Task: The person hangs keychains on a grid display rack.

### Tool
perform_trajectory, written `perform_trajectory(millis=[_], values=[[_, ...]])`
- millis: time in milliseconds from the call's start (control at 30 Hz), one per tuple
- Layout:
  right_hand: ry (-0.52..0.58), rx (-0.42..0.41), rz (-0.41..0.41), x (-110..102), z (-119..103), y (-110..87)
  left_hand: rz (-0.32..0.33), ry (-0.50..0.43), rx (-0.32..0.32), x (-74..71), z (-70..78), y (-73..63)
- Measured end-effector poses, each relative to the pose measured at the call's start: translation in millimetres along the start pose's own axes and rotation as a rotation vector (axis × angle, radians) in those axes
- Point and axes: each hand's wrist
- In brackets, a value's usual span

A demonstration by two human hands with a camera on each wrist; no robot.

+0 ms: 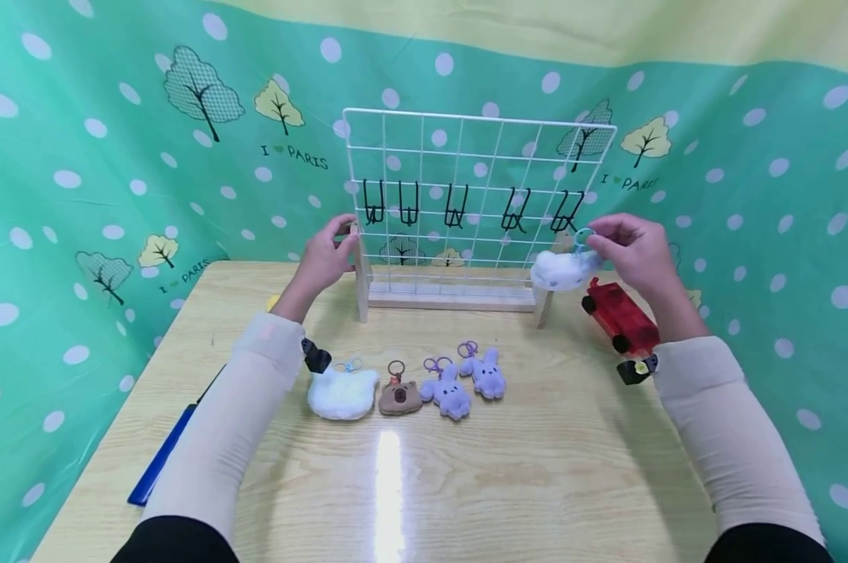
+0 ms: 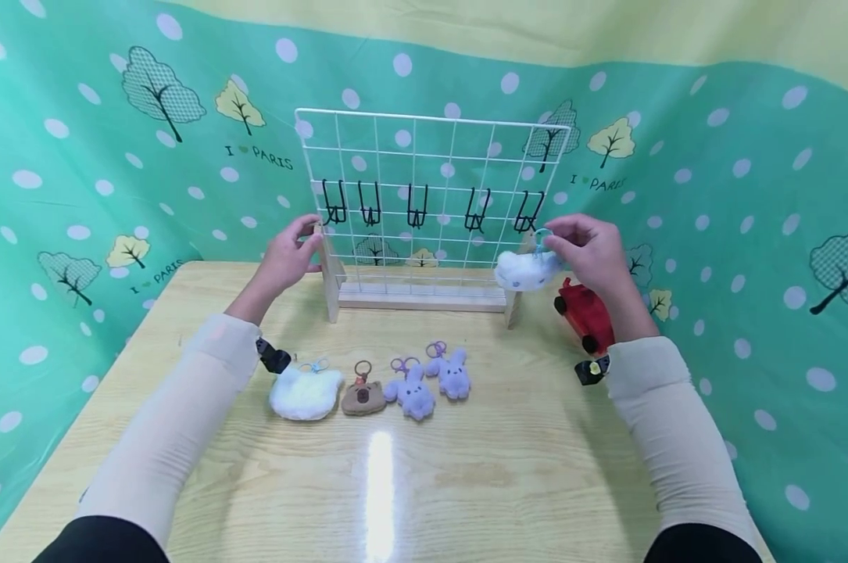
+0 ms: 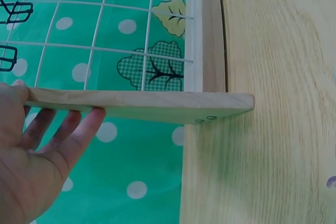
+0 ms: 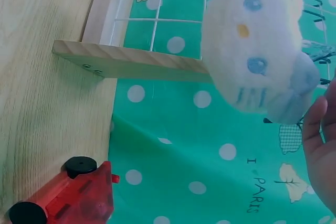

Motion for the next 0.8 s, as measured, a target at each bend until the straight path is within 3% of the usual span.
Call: perform_trajectory(millis=[300, 500, 800], values=[[-0.040, 0.053, -0.009, 4, 11, 4.0, 0.000, 0.000, 0.019, -1.0, -1.4, 0.0], [-0.036, 0.043, -0.008, 5, 18, 5.0, 0.002, 0.003, 0.013, -1.0, -3.8, -1.1], [-0.090, 0.065, -0.045, 10, 29, -9.0, -0.014, -0.014, 0.027, -1.9, -3.7, -0.6]])
Point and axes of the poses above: each hand's wrist, its own y-axis towards the middle knuckle, its own x-axis out of the palm, z = x × y, and after that the axes turned 7 degrees about -z, right-handed
